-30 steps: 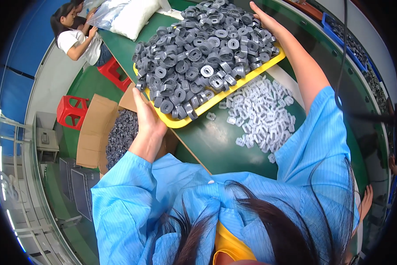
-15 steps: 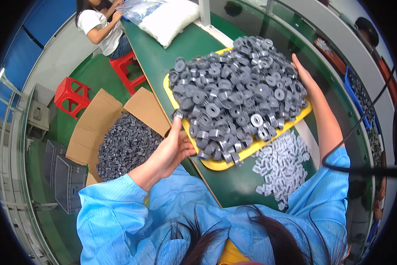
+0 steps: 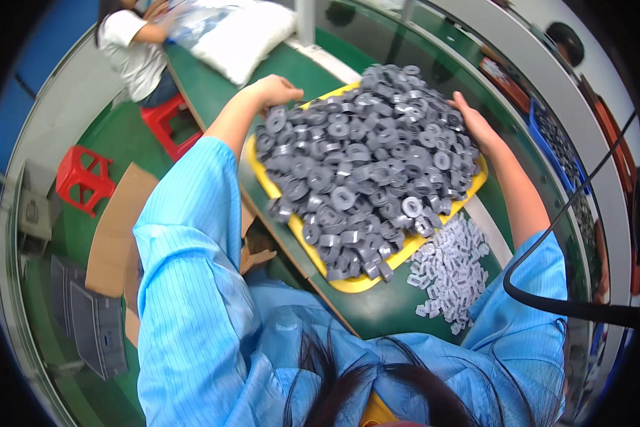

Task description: The person assembles small plastic clips onto a plastic base component by hand, taking the clips from a yellow tray and attaching them to the central component.

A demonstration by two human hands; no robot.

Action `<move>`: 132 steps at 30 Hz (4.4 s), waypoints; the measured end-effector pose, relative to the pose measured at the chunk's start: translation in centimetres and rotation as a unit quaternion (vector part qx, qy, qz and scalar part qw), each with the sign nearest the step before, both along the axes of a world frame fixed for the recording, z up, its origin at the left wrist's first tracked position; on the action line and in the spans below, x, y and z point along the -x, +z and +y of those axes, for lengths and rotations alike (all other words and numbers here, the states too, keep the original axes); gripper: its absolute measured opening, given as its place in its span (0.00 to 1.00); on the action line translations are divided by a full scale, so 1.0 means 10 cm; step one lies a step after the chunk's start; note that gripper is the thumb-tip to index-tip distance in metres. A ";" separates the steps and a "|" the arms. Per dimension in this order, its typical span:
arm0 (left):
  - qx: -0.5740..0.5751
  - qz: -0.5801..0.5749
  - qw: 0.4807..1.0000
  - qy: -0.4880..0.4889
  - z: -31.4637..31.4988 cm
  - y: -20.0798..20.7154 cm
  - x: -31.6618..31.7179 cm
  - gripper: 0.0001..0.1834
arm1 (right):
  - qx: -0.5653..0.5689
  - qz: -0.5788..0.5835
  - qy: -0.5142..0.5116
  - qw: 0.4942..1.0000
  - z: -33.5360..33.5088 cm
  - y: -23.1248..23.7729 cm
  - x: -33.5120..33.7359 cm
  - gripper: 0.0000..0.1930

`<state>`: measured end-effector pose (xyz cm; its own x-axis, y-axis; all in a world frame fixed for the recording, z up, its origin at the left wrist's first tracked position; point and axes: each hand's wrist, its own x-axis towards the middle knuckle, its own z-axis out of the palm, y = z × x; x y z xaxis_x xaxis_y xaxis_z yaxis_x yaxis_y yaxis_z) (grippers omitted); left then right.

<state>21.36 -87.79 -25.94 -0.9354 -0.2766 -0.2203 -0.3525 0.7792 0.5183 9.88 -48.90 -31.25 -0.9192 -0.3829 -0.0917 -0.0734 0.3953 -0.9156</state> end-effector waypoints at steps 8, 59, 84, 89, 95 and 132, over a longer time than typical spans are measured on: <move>-0.048 -0.101 0.986 -0.122 0.11 0.10 0.28 0.15 | 0.010 0.036 -0.047 0.998 0.14 0.11 0.16 0.41; -0.633 0.397 0.616 0.250 -2.23 -1.39 -2.47 0.19 | -0.012 0.143 0.127 0.981 0.38 0.70 -1.96 0.21; -0.057 0.415 0.848 -0.325 1.76 -0.06 -2.19 0.19 | -0.104 0.118 0.034 0.987 1.61 0.32 -4.13 0.13; 0.117 0.387 0.848 -0.343 2.17 -0.21 -1.98 0.18 | 0.022 0.085 -0.046 0.995 2.18 -0.55 -3.84 0.12; 0.217 0.364 0.849 -0.316 2.44 -0.26 -1.65 0.18 | 0.119 0.061 -0.108 0.985 2.40 -0.97 -3.27 0.11; -0.215 0.442 0.819 -0.297 3.21 -0.97 -1.70 0.20 | 0.262 0.115 -0.153 0.946 0.67 -0.91 -0.67 0.17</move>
<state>38.36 -55.70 -35.67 -0.7239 0.2107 0.6569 0.6826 0.3565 0.6379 16.57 -42.19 -40.31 -0.9667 -0.0334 0.2536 -0.2507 -0.0727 -0.9653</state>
